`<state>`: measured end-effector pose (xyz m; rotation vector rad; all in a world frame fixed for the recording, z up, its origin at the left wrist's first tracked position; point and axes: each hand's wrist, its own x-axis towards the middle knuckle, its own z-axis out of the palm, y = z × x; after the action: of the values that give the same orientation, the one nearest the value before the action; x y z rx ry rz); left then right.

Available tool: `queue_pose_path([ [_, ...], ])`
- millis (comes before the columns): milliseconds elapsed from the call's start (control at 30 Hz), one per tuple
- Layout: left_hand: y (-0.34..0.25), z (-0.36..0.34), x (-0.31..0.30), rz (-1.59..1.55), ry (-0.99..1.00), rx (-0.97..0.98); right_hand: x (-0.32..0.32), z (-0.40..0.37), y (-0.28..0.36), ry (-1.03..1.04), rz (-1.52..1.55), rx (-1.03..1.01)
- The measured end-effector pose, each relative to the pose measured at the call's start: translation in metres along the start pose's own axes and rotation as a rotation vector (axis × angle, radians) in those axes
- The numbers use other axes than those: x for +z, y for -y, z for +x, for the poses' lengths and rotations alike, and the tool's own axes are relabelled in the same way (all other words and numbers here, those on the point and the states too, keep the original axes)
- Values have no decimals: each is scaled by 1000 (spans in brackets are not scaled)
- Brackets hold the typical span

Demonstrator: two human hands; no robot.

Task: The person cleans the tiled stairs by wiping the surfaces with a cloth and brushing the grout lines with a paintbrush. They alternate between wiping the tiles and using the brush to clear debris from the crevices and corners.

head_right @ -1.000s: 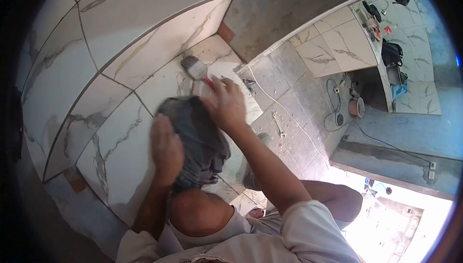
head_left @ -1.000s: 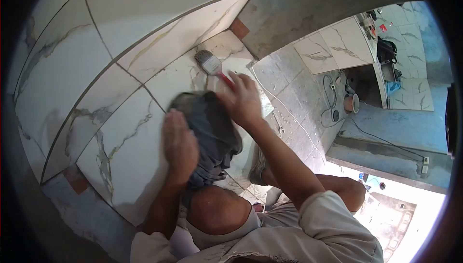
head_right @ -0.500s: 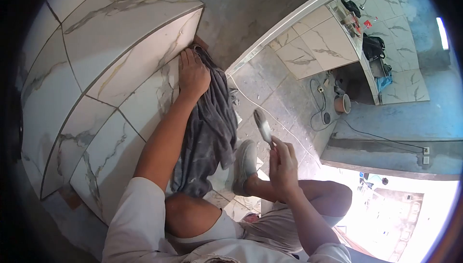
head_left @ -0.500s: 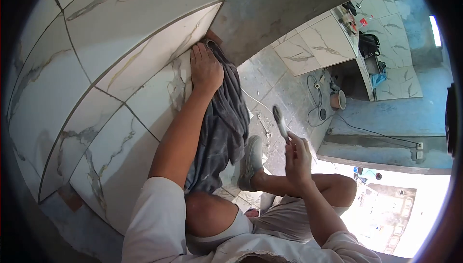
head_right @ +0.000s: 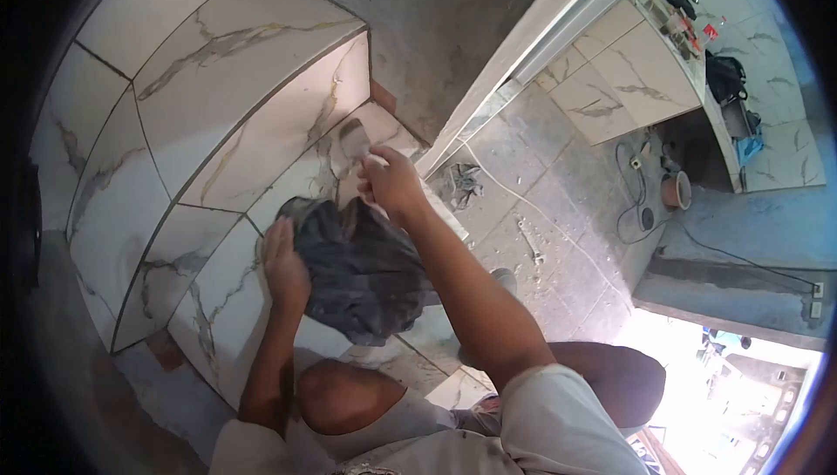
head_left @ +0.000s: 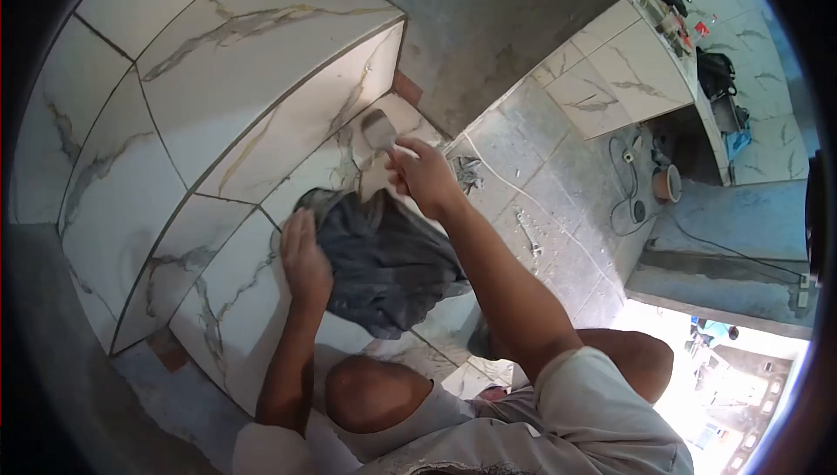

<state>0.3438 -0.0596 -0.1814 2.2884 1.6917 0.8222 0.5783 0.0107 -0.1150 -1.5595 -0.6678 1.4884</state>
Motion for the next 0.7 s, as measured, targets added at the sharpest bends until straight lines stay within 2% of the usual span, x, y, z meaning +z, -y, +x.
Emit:
queue_pose_path([
  [67, 7, -10, -8, 38, 7, -29, 4, 28, 5, 103, 304, 132],
  [100, 8, -12, -11, 66, -11, -66, 7, 26, 3, 107, 312, 136],
  [200, 8, -7, -6, 47, 6, -57, 13, 6, 3, -270, 509, 65],
  [233, 8, -7, -5, 50, 2, -53, 12, 0, 3, -267, 512, 60],
  [300, 9, -6, -4, 40, -23, -48, 7, -2, -1, -41, 459, 135],
  [333, 8, -7, -5, 43, -24, -47, 1, 14, -8, 68, 527, 183],
  [367, 7, -7, -6, 44, -35, -50, -2, 19, -4, 75, 529, 181],
  [467, 11, -23, -14, 67, -54, -93, 7, 20, -3, -268, 394, 10],
  [500, 15, -29, -18, 68, -62, -120, 15, 11, -5, -249, 398, 19],
  [567, 21, -43, -31, 110, -79, -141, 27, -3, -10, -109, 176, 7],
  [633, 27, -63, -46, 148, -84, -157, 54, -11, -25, -60, 201, 43],
  [700, 34, -78, -60, 179, -166, -258, 84, -30, -36, 250, 70, 152],
])
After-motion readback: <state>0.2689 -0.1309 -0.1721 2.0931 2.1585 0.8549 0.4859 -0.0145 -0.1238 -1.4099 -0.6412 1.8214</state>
